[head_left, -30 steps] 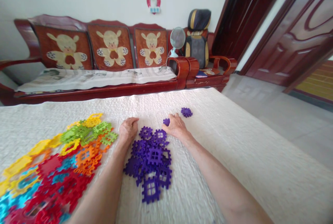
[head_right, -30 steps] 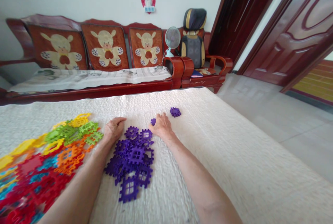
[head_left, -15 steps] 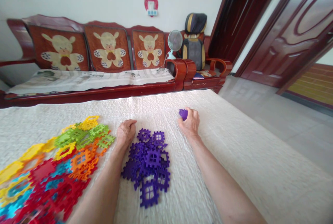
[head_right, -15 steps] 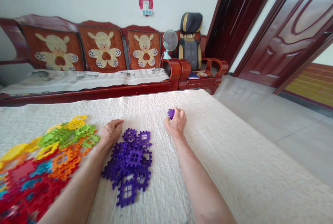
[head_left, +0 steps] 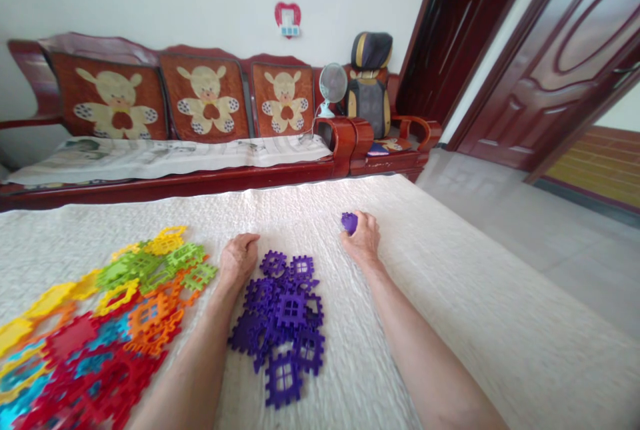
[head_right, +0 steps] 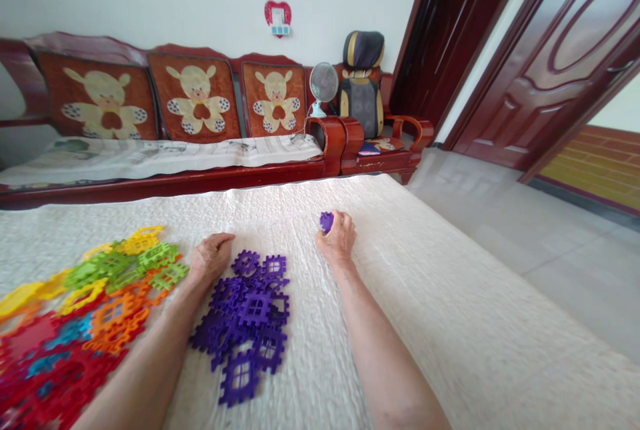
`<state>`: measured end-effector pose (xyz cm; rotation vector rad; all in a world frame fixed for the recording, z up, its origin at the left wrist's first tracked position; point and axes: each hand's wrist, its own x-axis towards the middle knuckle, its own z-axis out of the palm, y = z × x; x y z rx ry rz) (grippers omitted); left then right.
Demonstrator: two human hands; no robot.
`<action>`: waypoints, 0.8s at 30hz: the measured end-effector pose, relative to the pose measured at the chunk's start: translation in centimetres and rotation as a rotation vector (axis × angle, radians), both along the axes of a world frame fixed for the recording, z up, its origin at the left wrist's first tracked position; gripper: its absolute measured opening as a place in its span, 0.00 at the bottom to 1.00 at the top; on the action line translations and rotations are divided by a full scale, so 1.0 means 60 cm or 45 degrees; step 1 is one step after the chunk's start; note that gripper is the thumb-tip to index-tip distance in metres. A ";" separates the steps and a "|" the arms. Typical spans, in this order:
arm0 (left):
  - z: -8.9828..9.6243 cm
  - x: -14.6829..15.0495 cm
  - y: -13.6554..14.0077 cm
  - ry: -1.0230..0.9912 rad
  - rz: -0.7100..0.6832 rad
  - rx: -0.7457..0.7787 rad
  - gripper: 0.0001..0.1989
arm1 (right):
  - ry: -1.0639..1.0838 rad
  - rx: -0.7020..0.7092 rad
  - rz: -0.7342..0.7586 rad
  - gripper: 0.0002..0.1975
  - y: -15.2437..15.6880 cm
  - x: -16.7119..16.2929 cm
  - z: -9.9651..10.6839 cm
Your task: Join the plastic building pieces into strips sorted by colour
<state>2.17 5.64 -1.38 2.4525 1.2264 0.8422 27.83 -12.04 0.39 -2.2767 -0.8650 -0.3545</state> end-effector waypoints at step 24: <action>0.005 0.002 -0.006 0.020 0.021 0.012 0.18 | 0.135 -0.241 -0.059 0.31 0.026 0.022 0.016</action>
